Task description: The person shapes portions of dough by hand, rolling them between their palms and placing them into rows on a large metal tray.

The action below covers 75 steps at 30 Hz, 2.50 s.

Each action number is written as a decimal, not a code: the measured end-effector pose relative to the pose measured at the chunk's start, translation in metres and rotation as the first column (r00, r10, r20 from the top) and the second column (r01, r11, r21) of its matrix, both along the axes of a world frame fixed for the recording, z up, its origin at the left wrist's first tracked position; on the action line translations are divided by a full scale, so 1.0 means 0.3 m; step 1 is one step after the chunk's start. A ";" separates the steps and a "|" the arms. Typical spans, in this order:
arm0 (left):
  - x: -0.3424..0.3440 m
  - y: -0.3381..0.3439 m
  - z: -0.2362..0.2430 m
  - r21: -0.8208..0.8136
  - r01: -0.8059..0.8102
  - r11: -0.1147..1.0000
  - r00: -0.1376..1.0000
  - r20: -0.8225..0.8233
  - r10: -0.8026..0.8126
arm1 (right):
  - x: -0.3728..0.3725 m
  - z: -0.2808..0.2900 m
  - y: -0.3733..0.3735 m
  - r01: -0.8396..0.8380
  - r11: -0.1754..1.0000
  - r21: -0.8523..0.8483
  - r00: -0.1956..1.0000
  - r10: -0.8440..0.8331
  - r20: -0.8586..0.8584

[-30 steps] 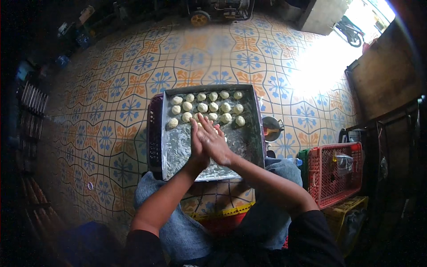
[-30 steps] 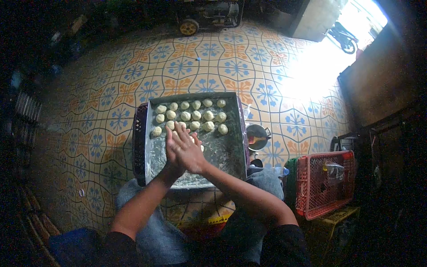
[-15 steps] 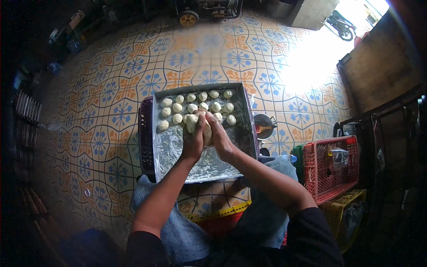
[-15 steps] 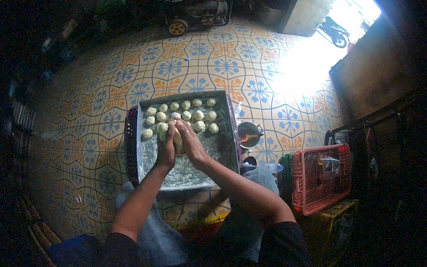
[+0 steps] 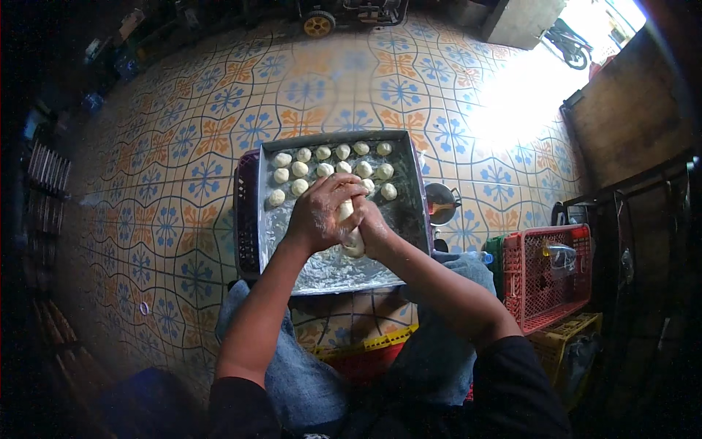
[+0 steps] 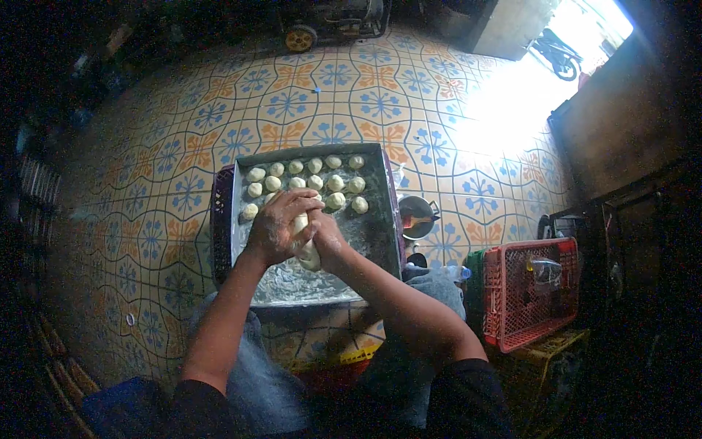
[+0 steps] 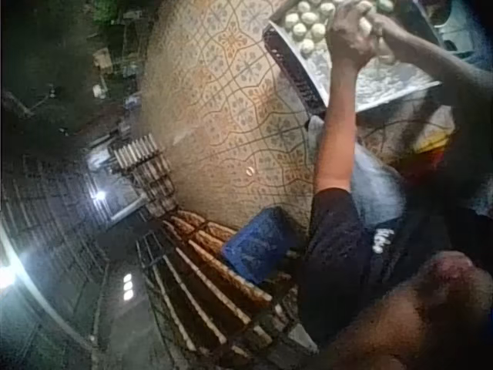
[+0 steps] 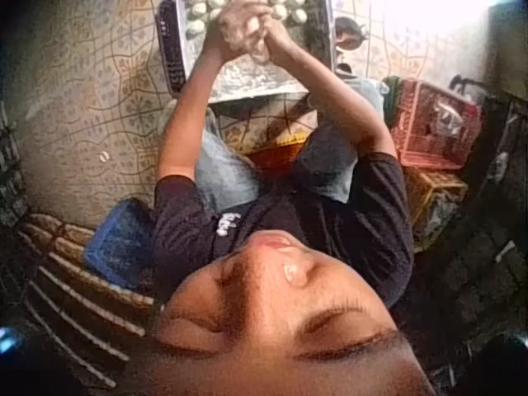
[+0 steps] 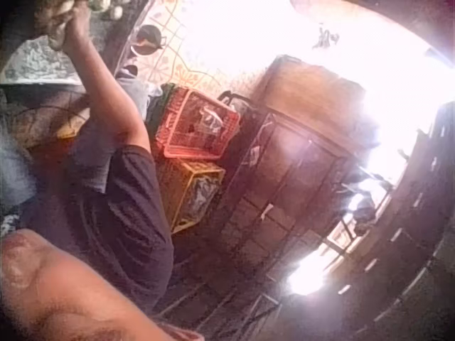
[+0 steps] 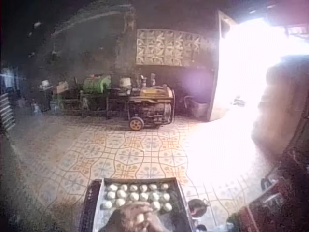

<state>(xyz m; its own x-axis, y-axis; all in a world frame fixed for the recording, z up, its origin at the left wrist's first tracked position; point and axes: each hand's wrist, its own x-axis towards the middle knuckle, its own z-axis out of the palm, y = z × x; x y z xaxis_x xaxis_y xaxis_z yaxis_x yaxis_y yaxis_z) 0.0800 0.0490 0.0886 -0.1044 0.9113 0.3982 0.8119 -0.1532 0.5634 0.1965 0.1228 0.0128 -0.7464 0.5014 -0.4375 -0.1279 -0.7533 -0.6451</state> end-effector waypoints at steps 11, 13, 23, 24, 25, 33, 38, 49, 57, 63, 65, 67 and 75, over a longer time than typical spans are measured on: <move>-0.015 0.022 -0.036 -0.199 -0.215 0.956 0.789 0.541 0.290 | 0.023 0.190 0.034 0.210 0.719 0.663 0.935 -0.345 0.078; 0.017 0.024 -0.010 -0.487 0.069 0.871 0.323 0.837 0.443 | 0.074 0.249 0.090 0.091 0.219 0.971 0.911 -0.413 0.008; 0.127 -0.027 -0.038 -0.139 0.278 0.951 -0.010 0.989 0.148 | 0.113 0.187 0.087 0.236 0.632 0.738 0.962 -0.257 -0.088; 0.132 -0.026 -0.055 -0.100 0.187 0.977 0.075 0.993 0.088 | 0.082 0.186 0.059 0.257 0.635 0.729 0.965 -0.202 -0.165; 0.129 -0.029 -0.069 -0.001 0.151 0.988 0.307 0.951 -0.046 | 0.076 0.172 0.035 0.203 0.646 0.736 0.979 -0.143 -0.145; 0.138 0.041 -0.110 -0.275 -0.165 0.947 0.035 0.958 0.285 | 0.035 0.106 0.112 0.117 0.694 0.711 0.964 -0.250 0.086; 0.116 0.009 -0.138 0.016 -0.177 0.984 0.190 0.982 0.018 | 0.022 0.092 0.015 0.146 0.857 0.494 0.968 -0.021 -0.249; -0.081 -0.050 0.113 -0.118 0.179 0.977 0.966 -0.167 -0.198 | 0.038 0.174 0.107 -0.168 0.859 0.483 0.929 0.302 -0.213; -0.034 -0.100 0.061 -0.228 0.041 0.973 0.988 -0.135 -0.073 | 0.122 0.197 0.020 -0.308 0.831 0.463 0.924 0.377 -0.063; 0.051 -0.128 0.041 -0.383 -0.055 0.922 0.982 -0.187 -0.020 | 0.185 0.136 0.009 -0.397 0.484 0.780 0.907 0.338 0.251; 0.064 -0.128 0.017 -0.374 -0.128 0.919 0.967 -0.254 0.031 | 0.179 0.153 0.012 -0.488 0.280 0.827 0.871 0.224 0.438; 0.069 -0.095 0.018 -0.494 -0.204 0.845 0.970 -0.222 0.104 | 0.171 0.217 0.004 -0.565 0.195 0.802 0.821 0.042 0.569; -0.016 -0.024 -0.137 -0.575 -0.086 0.814 0.942 0.220 0.255 | 0.103 0.188 0.100 -0.613 -0.116 0.781 0.779 -0.252 0.574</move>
<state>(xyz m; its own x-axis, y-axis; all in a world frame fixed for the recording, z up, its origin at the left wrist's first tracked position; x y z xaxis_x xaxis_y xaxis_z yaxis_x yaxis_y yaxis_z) 0.0750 0.0417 0.0475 -0.3060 0.9231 -0.2331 0.5947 0.3765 0.7103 0.2274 0.1529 0.0693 -0.8318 0.5506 0.0705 0.4466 0.7392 -0.5041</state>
